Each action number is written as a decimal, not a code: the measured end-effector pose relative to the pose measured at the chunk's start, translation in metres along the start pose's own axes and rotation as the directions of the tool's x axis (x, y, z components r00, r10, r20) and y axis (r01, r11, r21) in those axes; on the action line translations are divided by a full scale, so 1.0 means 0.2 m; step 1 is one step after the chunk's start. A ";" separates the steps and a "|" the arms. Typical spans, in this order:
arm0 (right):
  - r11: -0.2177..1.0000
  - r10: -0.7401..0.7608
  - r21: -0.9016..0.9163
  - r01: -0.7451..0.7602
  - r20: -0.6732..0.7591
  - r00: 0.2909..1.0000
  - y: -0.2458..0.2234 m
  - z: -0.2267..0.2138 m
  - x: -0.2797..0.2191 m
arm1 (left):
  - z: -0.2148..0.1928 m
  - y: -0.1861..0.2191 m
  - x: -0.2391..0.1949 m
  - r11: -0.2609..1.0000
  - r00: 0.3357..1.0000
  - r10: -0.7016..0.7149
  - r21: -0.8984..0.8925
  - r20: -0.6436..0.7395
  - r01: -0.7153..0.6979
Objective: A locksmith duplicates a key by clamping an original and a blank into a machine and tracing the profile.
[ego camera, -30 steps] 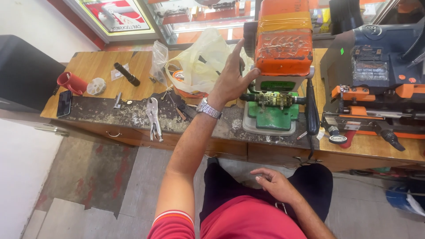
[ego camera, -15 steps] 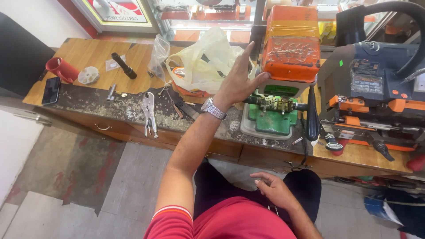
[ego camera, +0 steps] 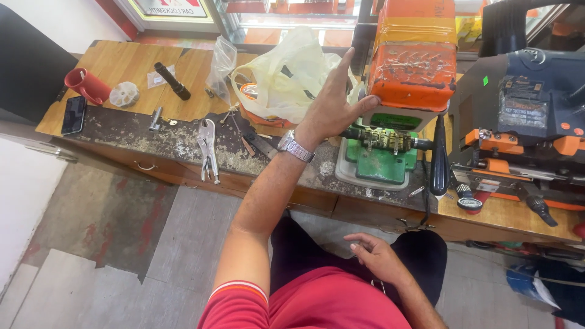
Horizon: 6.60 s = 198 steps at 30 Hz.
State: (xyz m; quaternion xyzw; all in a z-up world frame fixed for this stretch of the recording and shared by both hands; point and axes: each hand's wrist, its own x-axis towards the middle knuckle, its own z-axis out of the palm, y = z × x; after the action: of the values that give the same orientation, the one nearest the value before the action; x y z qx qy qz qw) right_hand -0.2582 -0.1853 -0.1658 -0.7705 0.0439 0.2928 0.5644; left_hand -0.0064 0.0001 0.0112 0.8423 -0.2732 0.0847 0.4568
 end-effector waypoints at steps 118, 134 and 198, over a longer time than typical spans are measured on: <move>0.999 -0.042 0.021 0.043 -0.041 0.998 0.06 -0.05 -0.05 | 0.24 -0.27 -0.21 0.637 0.958 0.214 0.717 0.189 -0.284; 1.000 -0.002 0.015 0.002 -0.012 1.000 0.03 -0.02 -0.06 | 0.24 -0.26 -0.18 0.557 0.929 0.246 0.744 0.277 -0.369; 0.999 -0.027 0.033 0.027 0.009 1.000 0.05 0.02 -0.02 | 0.19 -0.31 -0.19 0.745 0.889 0.411 0.486 0.204 -0.456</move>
State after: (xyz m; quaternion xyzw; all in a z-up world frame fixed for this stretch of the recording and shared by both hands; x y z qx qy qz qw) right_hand -0.2672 -0.1862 -0.1722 -0.7604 0.0358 0.2879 0.5811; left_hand -0.0088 0.0093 -0.0699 0.8500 -0.4466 0.2242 0.1670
